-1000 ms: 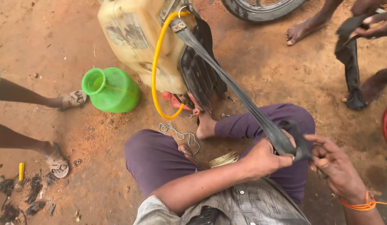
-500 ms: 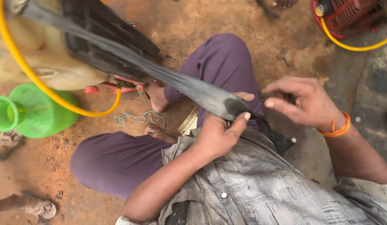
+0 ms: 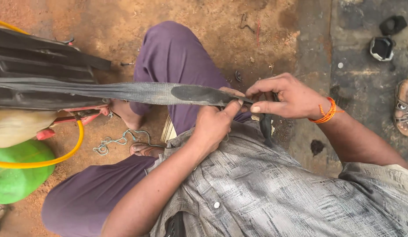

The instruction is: The recorder is repairing a backpack-style mechanical sprayer, adjusting tubes and internal components.

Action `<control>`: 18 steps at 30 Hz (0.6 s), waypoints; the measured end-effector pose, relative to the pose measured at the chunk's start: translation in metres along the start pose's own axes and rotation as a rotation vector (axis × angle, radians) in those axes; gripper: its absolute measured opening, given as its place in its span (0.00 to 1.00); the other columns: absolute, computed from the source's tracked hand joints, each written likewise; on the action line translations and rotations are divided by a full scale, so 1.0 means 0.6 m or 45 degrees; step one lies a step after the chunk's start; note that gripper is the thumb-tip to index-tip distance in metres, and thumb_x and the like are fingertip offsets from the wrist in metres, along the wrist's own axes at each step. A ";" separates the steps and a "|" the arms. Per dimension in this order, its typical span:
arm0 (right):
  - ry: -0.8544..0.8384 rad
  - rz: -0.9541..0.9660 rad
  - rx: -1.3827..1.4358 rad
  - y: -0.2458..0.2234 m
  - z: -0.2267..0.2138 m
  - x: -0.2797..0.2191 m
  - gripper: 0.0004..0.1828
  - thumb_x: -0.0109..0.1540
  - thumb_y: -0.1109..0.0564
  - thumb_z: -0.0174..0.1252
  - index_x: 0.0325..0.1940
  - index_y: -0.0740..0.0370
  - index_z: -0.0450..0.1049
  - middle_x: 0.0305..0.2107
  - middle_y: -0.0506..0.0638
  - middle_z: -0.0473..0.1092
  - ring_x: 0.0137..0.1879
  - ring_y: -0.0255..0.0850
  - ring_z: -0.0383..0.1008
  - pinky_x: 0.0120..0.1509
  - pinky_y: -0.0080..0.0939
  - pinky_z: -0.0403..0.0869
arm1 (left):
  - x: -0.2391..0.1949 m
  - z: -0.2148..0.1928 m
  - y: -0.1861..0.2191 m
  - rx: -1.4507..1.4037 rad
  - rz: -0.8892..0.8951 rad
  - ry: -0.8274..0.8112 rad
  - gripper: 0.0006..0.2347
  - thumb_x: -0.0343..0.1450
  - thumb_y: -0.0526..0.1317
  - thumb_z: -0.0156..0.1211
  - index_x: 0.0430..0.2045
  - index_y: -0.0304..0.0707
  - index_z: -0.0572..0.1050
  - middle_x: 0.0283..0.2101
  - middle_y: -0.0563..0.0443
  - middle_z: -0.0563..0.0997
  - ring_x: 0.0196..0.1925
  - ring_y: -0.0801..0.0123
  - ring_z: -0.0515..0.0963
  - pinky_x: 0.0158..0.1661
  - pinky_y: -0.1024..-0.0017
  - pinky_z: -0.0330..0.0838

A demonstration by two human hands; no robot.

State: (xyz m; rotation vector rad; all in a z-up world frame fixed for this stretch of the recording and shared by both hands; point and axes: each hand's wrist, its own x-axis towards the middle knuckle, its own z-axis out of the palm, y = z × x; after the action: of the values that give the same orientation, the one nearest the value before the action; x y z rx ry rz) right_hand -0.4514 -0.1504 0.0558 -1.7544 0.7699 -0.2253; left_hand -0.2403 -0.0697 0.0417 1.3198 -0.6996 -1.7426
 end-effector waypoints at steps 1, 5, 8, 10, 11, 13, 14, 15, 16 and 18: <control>0.062 0.008 -0.075 -0.002 0.001 -0.001 0.20 0.59 0.49 0.66 0.48 0.64 0.79 0.31 0.51 0.79 0.35 0.35 0.78 0.37 0.39 0.73 | 0.008 0.002 -0.008 0.057 0.045 0.023 0.05 0.72 0.32 0.60 0.38 0.30 0.77 0.37 0.50 0.81 0.41 0.74 0.81 0.43 0.73 0.76; 0.175 -0.054 -0.193 0.019 0.012 -0.004 0.10 0.63 0.55 0.59 0.43 0.63 0.80 0.31 0.51 0.78 0.34 0.35 0.78 0.36 0.39 0.74 | 0.027 0.021 -0.010 0.291 -0.005 0.128 0.04 0.70 0.33 0.64 0.32 0.32 0.77 0.32 0.52 0.80 0.34 0.74 0.77 0.35 0.71 0.72; 0.165 0.123 -0.035 0.023 0.012 -0.007 0.09 0.65 0.56 0.57 0.41 0.63 0.79 0.25 0.50 0.76 0.31 0.36 0.77 0.35 0.41 0.74 | 0.020 0.025 -0.017 0.262 0.001 0.004 0.05 0.67 0.31 0.63 0.34 0.34 0.77 0.33 0.56 0.81 0.36 0.76 0.79 0.38 0.74 0.74; 0.111 0.221 -0.132 0.010 0.012 -0.010 0.08 0.64 0.56 0.57 0.41 0.62 0.78 0.22 0.52 0.74 0.28 0.38 0.74 0.33 0.43 0.71 | 0.014 0.023 -0.014 0.259 0.082 -0.002 0.05 0.68 0.31 0.63 0.34 0.34 0.77 0.33 0.56 0.79 0.36 0.77 0.77 0.39 0.74 0.73; 0.058 0.321 -0.225 0.003 0.015 -0.014 0.08 0.63 0.56 0.57 0.40 0.62 0.78 0.19 0.53 0.71 0.25 0.40 0.71 0.31 0.45 0.68 | 0.009 0.021 -0.014 0.260 0.158 -0.010 0.04 0.69 0.31 0.63 0.35 0.33 0.76 0.33 0.56 0.78 0.37 0.77 0.75 0.39 0.74 0.72; 0.076 0.291 -0.373 0.024 0.023 -0.030 0.08 0.60 0.56 0.60 0.40 0.62 0.77 0.21 0.54 0.72 0.26 0.41 0.72 0.32 0.44 0.68 | -0.006 0.024 0.018 0.262 0.152 -0.027 0.04 0.70 0.31 0.63 0.36 0.33 0.76 0.32 0.56 0.77 0.36 0.77 0.74 0.38 0.75 0.71; 0.094 0.255 -0.531 0.032 0.024 -0.039 0.10 0.57 0.57 0.63 0.41 0.61 0.77 0.23 0.54 0.73 0.27 0.42 0.73 0.33 0.44 0.67 | -0.012 0.028 0.035 0.259 0.157 -0.044 0.04 0.71 0.31 0.63 0.36 0.33 0.75 0.32 0.56 0.77 0.36 0.78 0.74 0.38 0.75 0.70; 0.104 0.253 -0.537 0.055 0.022 -0.050 0.10 0.57 0.57 0.63 0.41 0.61 0.77 0.23 0.54 0.73 0.27 0.42 0.73 0.33 0.44 0.67 | -0.013 0.022 0.032 0.263 0.167 -0.051 0.04 0.71 0.31 0.63 0.36 0.33 0.75 0.32 0.56 0.77 0.36 0.78 0.74 0.38 0.75 0.70; 0.012 0.390 -0.356 0.078 0.020 -0.061 0.08 0.57 0.57 0.62 0.40 0.60 0.79 0.21 0.54 0.74 0.27 0.40 0.72 0.33 0.42 0.68 | -0.013 0.015 0.030 0.224 0.268 -0.095 0.04 0.73 0.31 0.63 0.37 0.33 0.75 0.34 0.57 0.77 0.38 0.79 0.74 0.40 0.77 0.70; -0.099 0.517 -0.173 0.111 0.013 -0.078 0.06 0.58 0.58 0.61 0.38 0.59 0.80 0.19 0.53 0.75 0.26 0.38 0.70 0.33 0.41 0.68 | -0.016 0.003 0.036 0.181 0.365 -0.122 0.04 0.74 0.30 0.62 0.39 0.33 0.74 0.36 0.57 0.77 0.40 0.81 0.74 0.43 0.78 0.70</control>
State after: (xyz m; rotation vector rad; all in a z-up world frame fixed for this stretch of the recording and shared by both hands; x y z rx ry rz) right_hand -0.5084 -0.1252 0.0032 -1.6788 1.0833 0.1714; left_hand -0.2351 -0.0726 0.0647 1.1685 -1.0310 -1.5540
